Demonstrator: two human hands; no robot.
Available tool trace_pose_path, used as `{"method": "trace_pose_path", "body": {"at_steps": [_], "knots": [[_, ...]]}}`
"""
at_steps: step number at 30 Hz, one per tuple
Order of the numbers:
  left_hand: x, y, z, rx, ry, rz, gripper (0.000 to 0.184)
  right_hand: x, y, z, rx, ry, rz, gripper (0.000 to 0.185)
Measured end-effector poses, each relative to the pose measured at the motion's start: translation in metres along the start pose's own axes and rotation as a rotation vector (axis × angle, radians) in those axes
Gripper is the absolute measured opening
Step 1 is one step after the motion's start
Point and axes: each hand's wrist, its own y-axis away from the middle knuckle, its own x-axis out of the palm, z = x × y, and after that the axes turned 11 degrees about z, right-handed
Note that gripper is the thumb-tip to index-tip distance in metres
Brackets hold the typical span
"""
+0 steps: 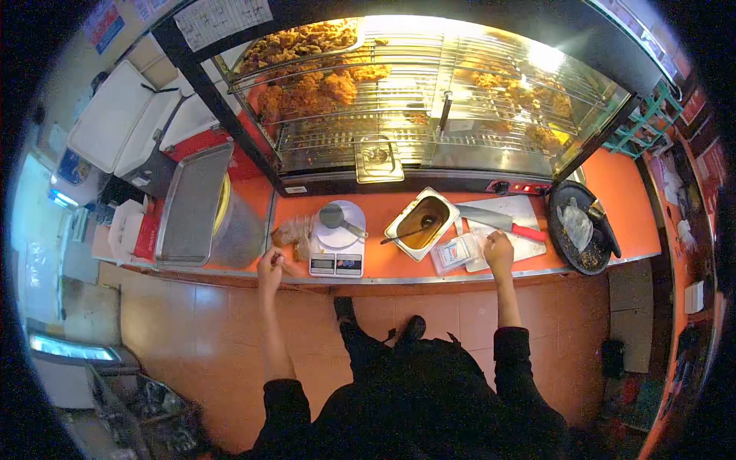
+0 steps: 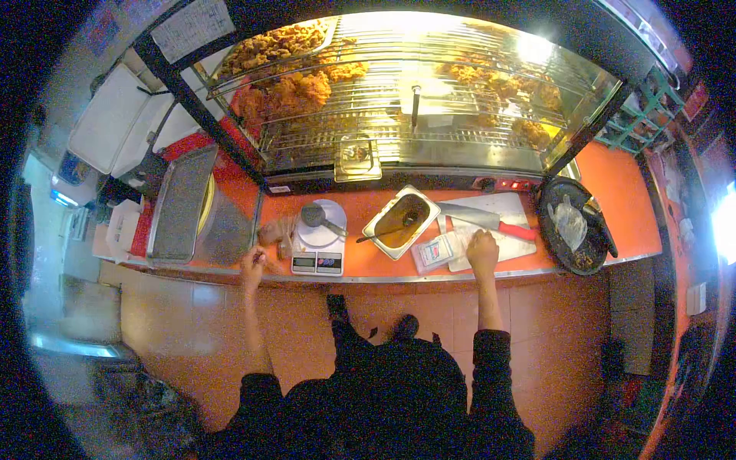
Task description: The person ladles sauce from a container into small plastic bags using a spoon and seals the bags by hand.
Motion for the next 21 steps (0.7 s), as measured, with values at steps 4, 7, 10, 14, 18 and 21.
{"method": "trace_pose_path", "body": {"at_steps": [4, 7, 10, 14, 18, 21], "knots": [[0.011, -0.026, 0.0, 0.098, -0.088, 0.021, 0.009, 0.008, -0.007, 0.001, 0.115, 0.076, -0.027, 0.016], [0.03, -0.036, -0.01, 0.133, -0.056, 0.015, 0.008, 0.015, -0.01, -0.006, 0.139, 0.084, -0.044, 0.02], [0.042, -0.04, -0.015, 0.153, -0.063, -0.011, 0.007, 0.015, -0.012, -0.007, 0.174, 0.077, -0.064, 0.018], [0.061, -0.039, -0.022, 0.14, -0.088, -0.073, 0.006, -0.002, -0.009, 0.004, 0.234, -0.031, -0.04, 0.012], [0.094, -0.023, -0.076, 0.209, -0.2, -0.311, 0.008, -0.015, -0.007, 0.012, 0.268, 0.008, -0.093, 0.013], [0.133, 0.0, -0.13, 0.257, -0.071, -0.238, 0.011, -0.036, -0.004, 0.03, 0.132, -0.018, -0.271, 0.015]]}}
